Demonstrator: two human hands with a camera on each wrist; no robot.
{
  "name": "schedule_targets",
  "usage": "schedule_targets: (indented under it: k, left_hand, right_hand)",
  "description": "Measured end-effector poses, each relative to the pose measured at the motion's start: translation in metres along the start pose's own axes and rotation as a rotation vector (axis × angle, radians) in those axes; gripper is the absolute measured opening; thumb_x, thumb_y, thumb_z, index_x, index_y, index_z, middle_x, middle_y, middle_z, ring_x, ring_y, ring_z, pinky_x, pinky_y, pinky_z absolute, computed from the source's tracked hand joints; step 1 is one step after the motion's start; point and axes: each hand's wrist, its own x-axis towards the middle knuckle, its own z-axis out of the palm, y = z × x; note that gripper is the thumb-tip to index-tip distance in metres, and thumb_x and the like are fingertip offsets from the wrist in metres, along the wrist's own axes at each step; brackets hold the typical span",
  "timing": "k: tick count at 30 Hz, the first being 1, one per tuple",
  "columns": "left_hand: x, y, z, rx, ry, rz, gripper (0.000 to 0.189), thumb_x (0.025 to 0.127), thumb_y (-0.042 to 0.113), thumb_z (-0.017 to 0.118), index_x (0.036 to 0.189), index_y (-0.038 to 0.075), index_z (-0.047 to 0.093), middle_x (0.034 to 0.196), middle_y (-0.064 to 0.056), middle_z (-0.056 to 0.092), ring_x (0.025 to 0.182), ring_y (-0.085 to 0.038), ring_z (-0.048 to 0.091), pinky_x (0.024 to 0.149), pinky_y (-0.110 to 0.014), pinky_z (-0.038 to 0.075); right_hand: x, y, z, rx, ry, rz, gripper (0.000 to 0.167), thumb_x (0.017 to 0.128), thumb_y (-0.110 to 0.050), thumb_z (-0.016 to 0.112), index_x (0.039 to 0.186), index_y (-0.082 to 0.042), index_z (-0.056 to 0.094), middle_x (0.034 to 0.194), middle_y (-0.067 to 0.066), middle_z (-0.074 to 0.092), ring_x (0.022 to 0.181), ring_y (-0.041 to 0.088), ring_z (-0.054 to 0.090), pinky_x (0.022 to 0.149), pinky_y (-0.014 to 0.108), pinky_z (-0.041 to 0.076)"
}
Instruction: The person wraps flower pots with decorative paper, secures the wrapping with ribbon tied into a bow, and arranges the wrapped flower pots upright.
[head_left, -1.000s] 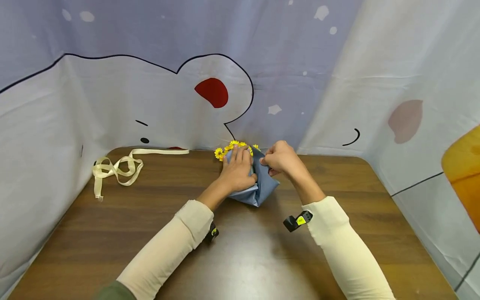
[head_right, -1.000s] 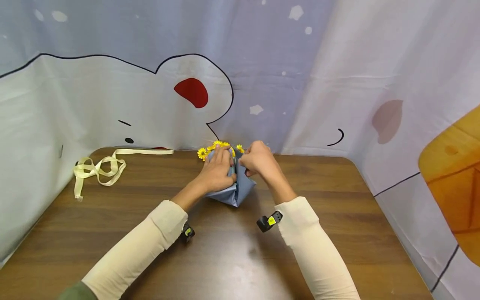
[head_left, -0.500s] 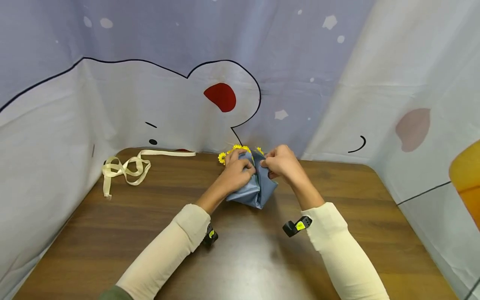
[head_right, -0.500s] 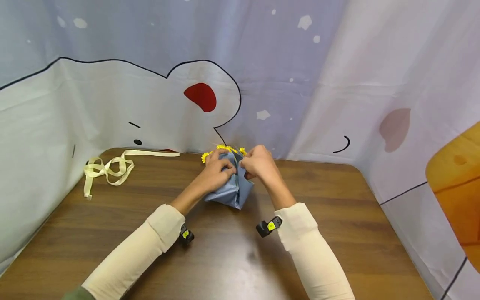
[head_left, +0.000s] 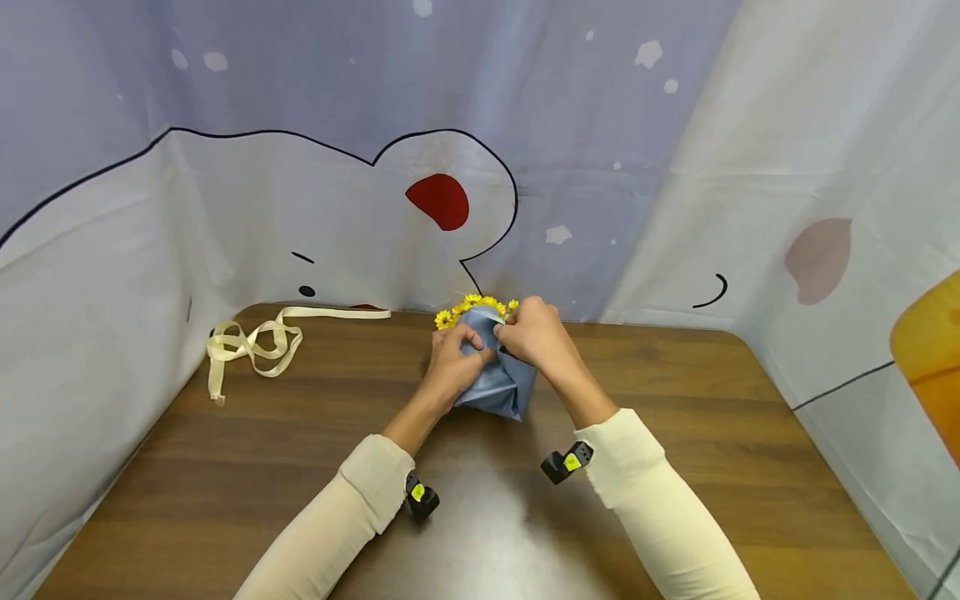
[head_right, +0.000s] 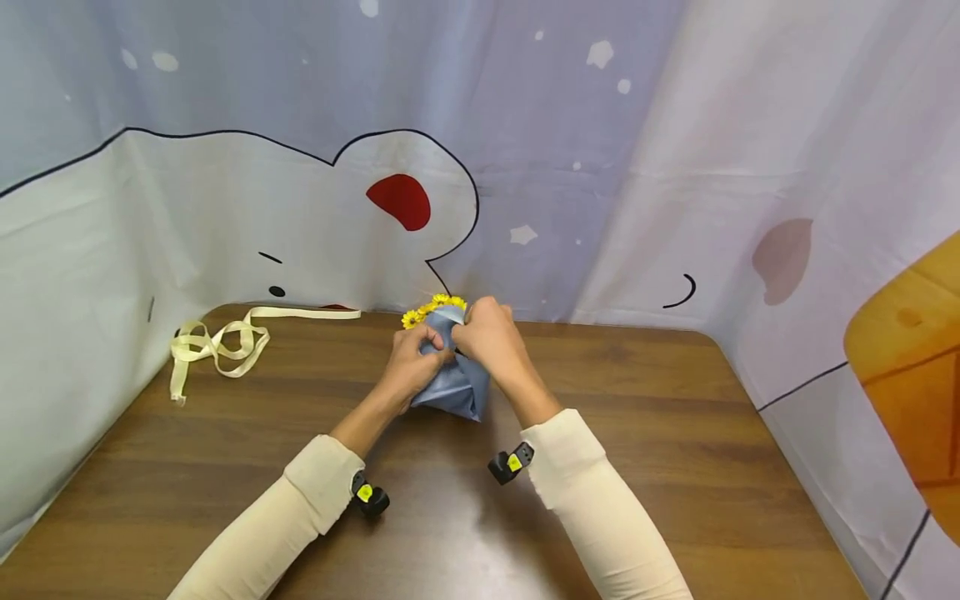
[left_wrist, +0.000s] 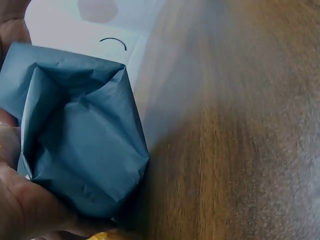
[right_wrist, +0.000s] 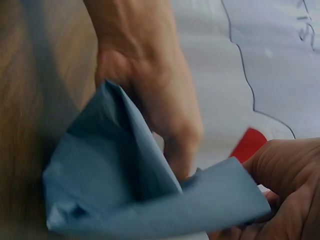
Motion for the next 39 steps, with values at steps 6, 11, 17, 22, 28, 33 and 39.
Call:
schedule_targets:
  k: [6,11,17,22,28,33,39]
  left_hand:
    - [-0.007,0.002,-0.005,-0.140,-0.021,0.019,0.004,0.089,0.004,0.073,0.092,0.005,0.070,0.126,-0.014,0.066,0.125,-0.030,0.056,0.107,-0.037,0.042]
    - [-0.005,0.005,-0.008,-0.209,-0.059,-0.049,0.016,0.097,0.010,0.059,0.083,0.011,0.067,0.100,-0.001,0.062,0.100,-0.020,0.056,0.086,-0.030,0.044]
    - [0.000,0.011,-0.016,-0.269,-0.119,-0.123,0.039,0.107,0.043,0.060,0.078,0.017,0.059,0.092,0.005,0.053,0.098,-0.015,0.055,0.089,-0.029,0.046]
    - [0.006,0.011,-0.023,-0.175,-0.145,-0.154,0.024,0.104,0.028,0.073,0.089,0.009,0.070,0.094,0.002,0.063,0.091,-0.014,0.062,0.078,-0.025,0.053]
    - [0.009,0.017,-0.027,-0.117,-0.183,-0.147,0.016,0.103,0.018,0.071,0.098,0.003,0.072,0.095,0.000,0.064,0.091,-0.016,0.062,0.079,-0.026,0.053]
    - [0.006,0.025,-0.028,-0.076,-0.203,-0.139,0.018,0.104,0.018,0.070,0.090,0.006,0.066,0.095,-0.002,0.062,0.091,-0.018,0.061,0.077,-0.027,0.053]
    - [0.006,0.032,-0.033,0.013,-0.180,-0.168,0.045,0.104,0.018,0.070,0.069,0.018,0.041,0.069,0.005,0.036,0.059,-0.011,0.038,0.056,-0.027,0.034]
  right_hand:
    - [-0.005,-0.007,0.015,0.005,0.039,-0.070,0.058,0.100,-0.015,0.068,0.052,-0.020,0.037,0.052,-0.008,0.025,0.052,0.011,0.023,0.048,0.025,0.018]
    - [-0.007,-0.006,0.016,-0.001,0.001,-0.016,0.063,0.110,-0.038,0.064,0.051,-0.020,0.049,0.052,-0.006,0.040,0.061,0.019,0.042,0.052,0.029,0.027]
    - [-0.008,-0.001,0.018,0.036,-0.036,0.031,0.042,0.105,-0.028,0.053,0.071,-0.016,0.074,0.076,-0.002,0.073,0.082,0.022,0.064,0.071,0.031,0.043]
    - [-0.015,0.007,0.022,0.136,-0.045,-0.013,0.045,0.110,-0.034,0.048,0.118,-0.011,0.087,0.110,0.005,0.088,0.117,0.027,0.079,0.091,0.038,0.055]
    - [-0.045,0.036,0.028,0.170,-0.030,-0.182,0.044,0.100,-0.047,0.079,0.128,-0.013,0.082,0.126,0.007,0.082,0.120,0.029,0.076,0.101,0.046,0.060]
    - [-0.072,0.054,0.043,-0.071,0.179,-0.427,0.026,0.086,-0.010,0.088,0.108,-0.005,0.074,0.098,0.009,0.068,0.085,0.022,0.065,0.075,0.035,0.055]
    - [-0.086,0.058,0.076,-0.500,0.565,-0.775,0.028,0.077,0.010,0.083,0.094,-0.002,0.065,0.085,0.010,0.058,0.076,0.027,0.057,0.055,0.036,0.053]
